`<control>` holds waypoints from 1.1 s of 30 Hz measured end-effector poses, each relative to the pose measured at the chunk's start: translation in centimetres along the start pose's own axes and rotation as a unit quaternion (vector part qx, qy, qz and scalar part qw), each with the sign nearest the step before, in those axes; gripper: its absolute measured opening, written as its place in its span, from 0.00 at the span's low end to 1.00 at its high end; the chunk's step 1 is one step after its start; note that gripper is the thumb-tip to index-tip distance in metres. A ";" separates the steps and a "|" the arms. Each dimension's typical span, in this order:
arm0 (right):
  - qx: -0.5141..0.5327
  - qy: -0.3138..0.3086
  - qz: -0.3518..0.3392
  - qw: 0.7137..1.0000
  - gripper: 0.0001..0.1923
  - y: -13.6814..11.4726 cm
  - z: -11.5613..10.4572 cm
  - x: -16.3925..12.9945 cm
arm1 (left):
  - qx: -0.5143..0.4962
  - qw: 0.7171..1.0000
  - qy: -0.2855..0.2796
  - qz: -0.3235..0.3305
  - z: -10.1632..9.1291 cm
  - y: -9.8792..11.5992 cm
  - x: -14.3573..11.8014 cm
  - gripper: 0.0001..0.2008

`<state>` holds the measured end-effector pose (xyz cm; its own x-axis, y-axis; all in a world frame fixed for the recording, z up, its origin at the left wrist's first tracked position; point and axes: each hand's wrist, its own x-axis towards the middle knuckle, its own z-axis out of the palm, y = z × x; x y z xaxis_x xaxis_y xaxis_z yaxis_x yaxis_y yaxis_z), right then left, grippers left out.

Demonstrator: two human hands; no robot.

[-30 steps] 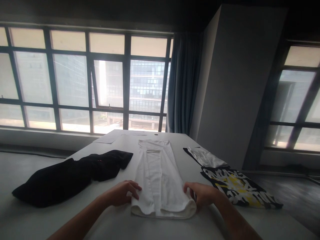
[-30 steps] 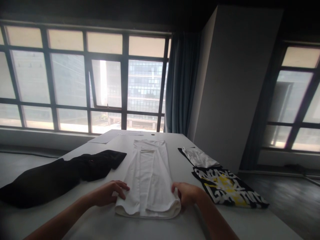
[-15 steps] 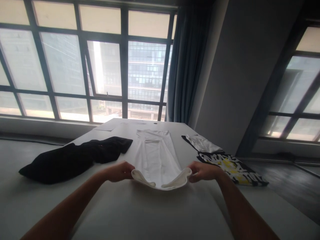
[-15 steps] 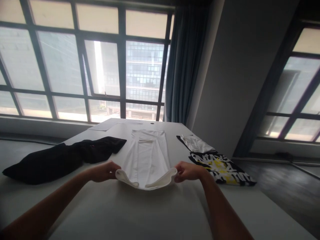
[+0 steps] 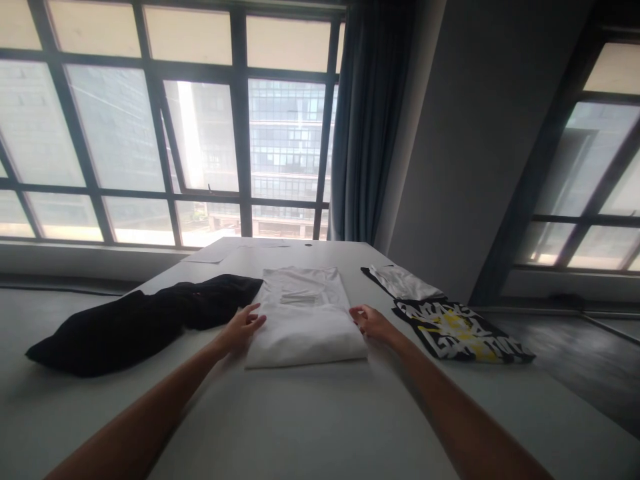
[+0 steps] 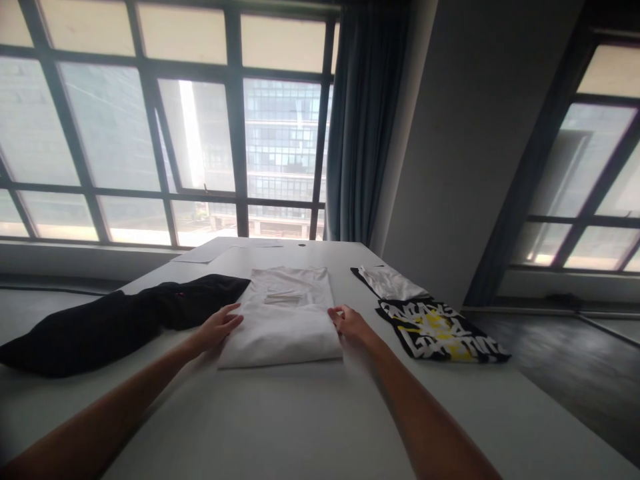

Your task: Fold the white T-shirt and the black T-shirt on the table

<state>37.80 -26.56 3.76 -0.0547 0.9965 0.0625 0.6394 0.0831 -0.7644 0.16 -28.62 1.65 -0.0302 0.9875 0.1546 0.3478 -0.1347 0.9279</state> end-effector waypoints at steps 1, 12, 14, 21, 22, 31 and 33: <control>-0.023 0.002 -0.010 1.000 0.22 0.0 0.4 -0.1 | 0.037 0.999 -0.018 0.021 -0.1 -0.5 0.0 0.39; -0.036 0.032 -0.150 0.988 0.10 -1.6 0.6 0.1 | 0.131 0.970 0.008 0.205 0.7 0.9 -1.2 0.31; -0.033 0.106 -0.227 0.968 0.09 -1.7 0.7 0.3 | 0.139 0.959 0.047 0.242 0.7 0.7 -0.9 0.31; -0.119 0.112 -0.121 0.979 0.16 0.3 3.0 1.9 | 0.245 0.962 0.006 0.123 1.0 -0.5 0.0 0.33; -0.119 0.100 -0.079 0.985 0.17 0.5 3.2 2.1 | 0.254 0.961 0.000 0.106 0.9 -0.4 -0.2 0.33; 0.184 0.058 0.049 0.980 0.22 0.3 2.8 2.3 | 0.235 0.968 -0.004 0.082 0.3 0.1 -0.9 0.25; 0.257 0.037 0.038 0.965 0.28 0.4 3.1 2.3 | 0.220 0.972 -0.005 0.082 0.3 0.0 -1.0 0.24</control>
<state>35.55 -24.29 1.61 0.0439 0.9987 0.0242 0.1725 0.0163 -0.9849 0.52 -29.54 1.42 0.0680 0.9570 0.2822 0.7145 -0.2441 0.6556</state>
